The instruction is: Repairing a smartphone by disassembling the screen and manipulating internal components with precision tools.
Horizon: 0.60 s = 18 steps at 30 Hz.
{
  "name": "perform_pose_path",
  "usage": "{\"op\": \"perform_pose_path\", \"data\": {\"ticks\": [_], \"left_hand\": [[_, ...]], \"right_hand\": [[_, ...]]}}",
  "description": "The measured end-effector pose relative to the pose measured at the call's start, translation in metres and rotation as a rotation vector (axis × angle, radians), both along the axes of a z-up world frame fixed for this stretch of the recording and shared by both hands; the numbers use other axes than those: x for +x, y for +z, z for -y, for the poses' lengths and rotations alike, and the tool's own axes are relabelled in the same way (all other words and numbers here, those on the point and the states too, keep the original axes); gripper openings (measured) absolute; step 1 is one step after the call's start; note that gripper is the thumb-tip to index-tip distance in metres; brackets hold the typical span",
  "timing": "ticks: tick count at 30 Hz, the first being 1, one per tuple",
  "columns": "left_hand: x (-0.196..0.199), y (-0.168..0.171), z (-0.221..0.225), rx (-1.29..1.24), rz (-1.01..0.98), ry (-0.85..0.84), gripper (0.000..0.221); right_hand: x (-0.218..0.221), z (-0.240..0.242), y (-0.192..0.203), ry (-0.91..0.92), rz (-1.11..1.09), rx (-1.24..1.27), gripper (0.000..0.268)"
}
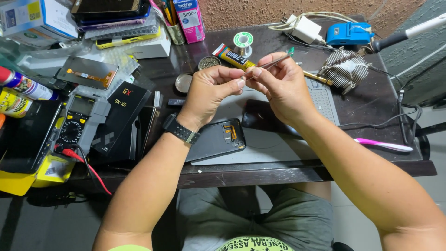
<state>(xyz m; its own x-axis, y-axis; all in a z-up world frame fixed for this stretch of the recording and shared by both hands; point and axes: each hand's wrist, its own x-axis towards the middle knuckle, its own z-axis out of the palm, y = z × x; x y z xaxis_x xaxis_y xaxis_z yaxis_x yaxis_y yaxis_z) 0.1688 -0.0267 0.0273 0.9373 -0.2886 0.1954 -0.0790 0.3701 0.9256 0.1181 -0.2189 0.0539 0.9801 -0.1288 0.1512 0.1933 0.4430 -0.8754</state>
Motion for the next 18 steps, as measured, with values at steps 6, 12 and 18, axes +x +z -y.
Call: {"op": "perform_pose_path", "data": {"ticks": [6,12,18], "left_hand": [[0.0008,-0.0015,-0.0008,-0.035,-0.025,-0.019,0.035],[0.0025,-0.0037,-0.002,-0.03,-0.036,-0.021,0.034],[0.0014,-0.0063,0.0003,-0.059,-0.071,-0.026,0.033]], "right_hand": [[-0.0005,0.0011,0.0008,0.026,0.01,0.003,0.025],[-0.0004,-0.0021,0.0006,0.022,0.022,0.007,0.025],[-0.0023,-0.003,0.0051,-0.004,0.009,-0.012,0.024]]}}
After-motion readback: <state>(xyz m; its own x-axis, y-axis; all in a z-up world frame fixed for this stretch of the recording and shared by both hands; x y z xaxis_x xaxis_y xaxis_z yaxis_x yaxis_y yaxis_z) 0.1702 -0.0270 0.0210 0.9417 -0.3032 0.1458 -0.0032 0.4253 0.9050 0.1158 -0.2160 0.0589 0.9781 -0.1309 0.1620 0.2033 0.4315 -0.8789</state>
